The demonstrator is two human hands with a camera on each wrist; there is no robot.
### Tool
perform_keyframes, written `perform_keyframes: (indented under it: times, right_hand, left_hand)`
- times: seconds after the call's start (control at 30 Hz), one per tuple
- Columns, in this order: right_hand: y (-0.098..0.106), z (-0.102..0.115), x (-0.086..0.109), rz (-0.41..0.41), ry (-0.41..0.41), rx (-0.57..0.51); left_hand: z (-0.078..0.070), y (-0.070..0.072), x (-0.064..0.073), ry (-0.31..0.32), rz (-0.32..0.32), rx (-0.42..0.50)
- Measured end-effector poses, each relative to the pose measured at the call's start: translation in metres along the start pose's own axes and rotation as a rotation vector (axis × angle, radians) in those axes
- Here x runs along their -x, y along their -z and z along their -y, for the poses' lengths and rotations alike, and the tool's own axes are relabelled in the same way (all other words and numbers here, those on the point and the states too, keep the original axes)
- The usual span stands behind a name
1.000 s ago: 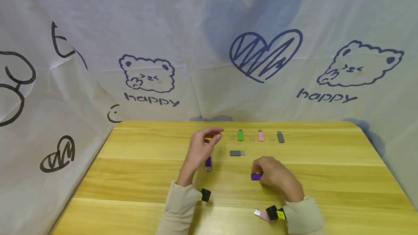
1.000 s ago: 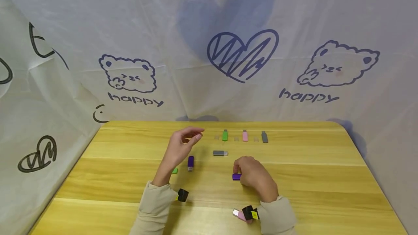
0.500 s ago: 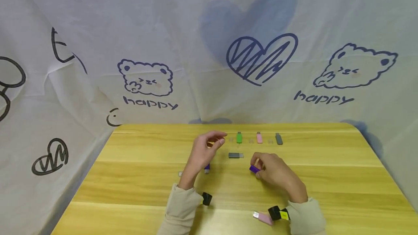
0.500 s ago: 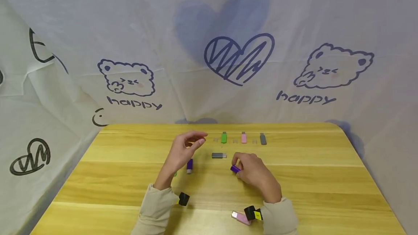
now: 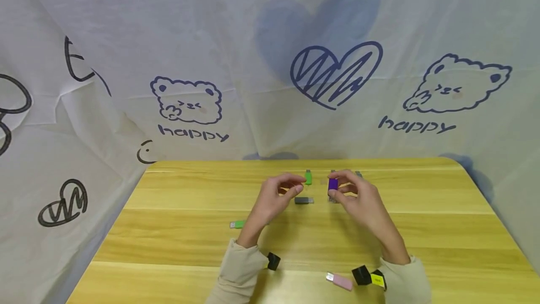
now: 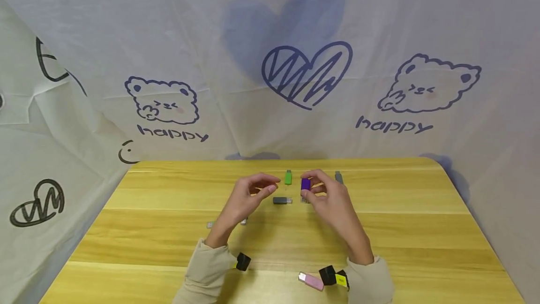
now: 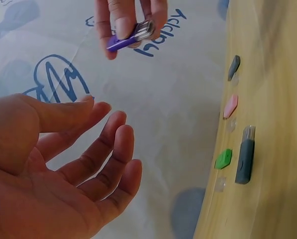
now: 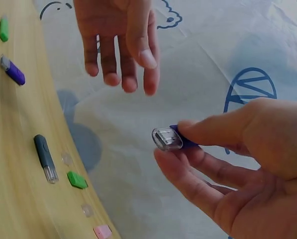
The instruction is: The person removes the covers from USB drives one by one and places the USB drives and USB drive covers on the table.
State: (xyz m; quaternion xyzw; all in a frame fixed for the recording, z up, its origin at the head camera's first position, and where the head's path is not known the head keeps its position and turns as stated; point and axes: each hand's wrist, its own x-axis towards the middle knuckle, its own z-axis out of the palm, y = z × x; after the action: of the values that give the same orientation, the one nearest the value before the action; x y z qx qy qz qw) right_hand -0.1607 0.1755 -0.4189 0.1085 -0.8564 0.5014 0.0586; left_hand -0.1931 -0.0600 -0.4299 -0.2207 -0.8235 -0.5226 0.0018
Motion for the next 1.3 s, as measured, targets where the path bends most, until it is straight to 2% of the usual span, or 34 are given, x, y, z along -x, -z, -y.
perform_keyframes:
  times: [0.17, 0.37, 0.5, 0.7, 0.83, 1.0, 1.3]
  right_hand:
    - [0.001, 0.002, -0.001, -0.055, -0.026, -0.129]
    - [0.001, 0.002, -0.002, -0.094, 0.035, -0.275]
    - [0.001, 0.003, -0.001, -0.094, 0.049, -0.365]
    - [-0.002, 0.007, -0.001, -0.089, 0.007, -0.424]
    - [-0.004, 0.008, -0.001, -0.072, -0.002, -0.425]
    - [-0.005, 0.008, -0.001, -0.028, -0.029, -0.371]
    - [-0.012, 0.013, -0.002, 0.041, -0.008, -0.226]
  left_hand:
    - [-0.002, -0.005, 0.000, -0.010, 0.032, 0.045]
    - [-0.006, -0.013, -0.002, -0.002, 0.068, 0.127]
    - [-0.009, -0.018, -0.002, 0.020, 0.058, 0.213]
    - [-0.011, -0.022, -0.003, 0.019, 0.026, 0.306]
    - [-0.012, -0.022, -0.003, 0.016, -0.010, 0.320]
    - [-0.013, -0.021, -0.002, 0.014, -0.037, 0.311]
    - [-0.017, -0.018, 0.000, -0.052, -0.073, 0.151]
